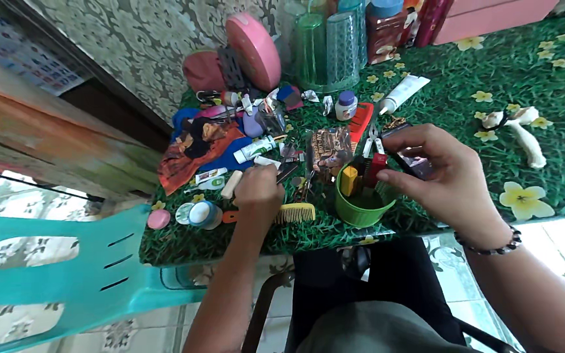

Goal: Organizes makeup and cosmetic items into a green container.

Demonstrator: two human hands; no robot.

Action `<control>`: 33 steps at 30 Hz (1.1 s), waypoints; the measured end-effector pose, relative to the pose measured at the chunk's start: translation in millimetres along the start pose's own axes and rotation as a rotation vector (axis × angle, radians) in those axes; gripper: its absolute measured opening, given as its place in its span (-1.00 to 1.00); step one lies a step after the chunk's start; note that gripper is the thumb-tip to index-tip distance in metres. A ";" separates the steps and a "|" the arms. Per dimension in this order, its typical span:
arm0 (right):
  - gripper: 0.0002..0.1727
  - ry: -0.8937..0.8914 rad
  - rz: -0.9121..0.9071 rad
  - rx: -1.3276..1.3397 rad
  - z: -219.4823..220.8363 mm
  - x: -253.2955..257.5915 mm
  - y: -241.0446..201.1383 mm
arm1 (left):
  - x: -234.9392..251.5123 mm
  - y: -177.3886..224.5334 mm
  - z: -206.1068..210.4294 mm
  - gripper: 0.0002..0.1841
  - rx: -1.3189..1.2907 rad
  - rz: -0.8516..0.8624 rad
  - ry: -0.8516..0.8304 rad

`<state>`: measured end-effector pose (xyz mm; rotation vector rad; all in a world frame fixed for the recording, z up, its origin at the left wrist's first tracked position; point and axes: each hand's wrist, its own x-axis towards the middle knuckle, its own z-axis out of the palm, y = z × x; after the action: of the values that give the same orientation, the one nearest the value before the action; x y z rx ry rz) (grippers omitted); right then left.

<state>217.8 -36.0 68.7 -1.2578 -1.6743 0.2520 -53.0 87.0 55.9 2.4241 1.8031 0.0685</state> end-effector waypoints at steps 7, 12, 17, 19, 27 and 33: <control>-0.59 0.056 -0.008 0.031 -6.5 -3.6 -4.0 | -16.0 -18.9 -8.2 -0.75 -0.510 0.156 0.113; -0.63 0.092 -0.083 0.082 -8.4 -1.7 -19.4 | -45.8 -2.6 -36.5 -0.74 -1.021 0.380 0.094; -0.39 -0.077 0.032 0.339 -9.0 -7.5 -50.2 | -75.5 38.9 -45.5 -0.76 -0.832 0.756 0.328; -0.55 -0.100 0.076 0.479 -10.7 -16.0 -53.4 | -85.7 52.7 -41.9 -0.78 -0.813 0.843 0.382; -0.64 -0.063 -0.001 0.685 -13.9 -84.9 -60.3 | -138.1 82.8 3.7 -0.73 -1.255 0.795 0.016; -0.43 -0.230 0.184 0.589 -11.4 -119.0 -41.7 | -153.2 83.6 31.7 -0.60 -1.572 0.748 0.047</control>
<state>198.2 -156.0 33.4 -0.9518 -1.5098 0.9577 -14.4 -85.4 40.0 1.5714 0.2498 1.0833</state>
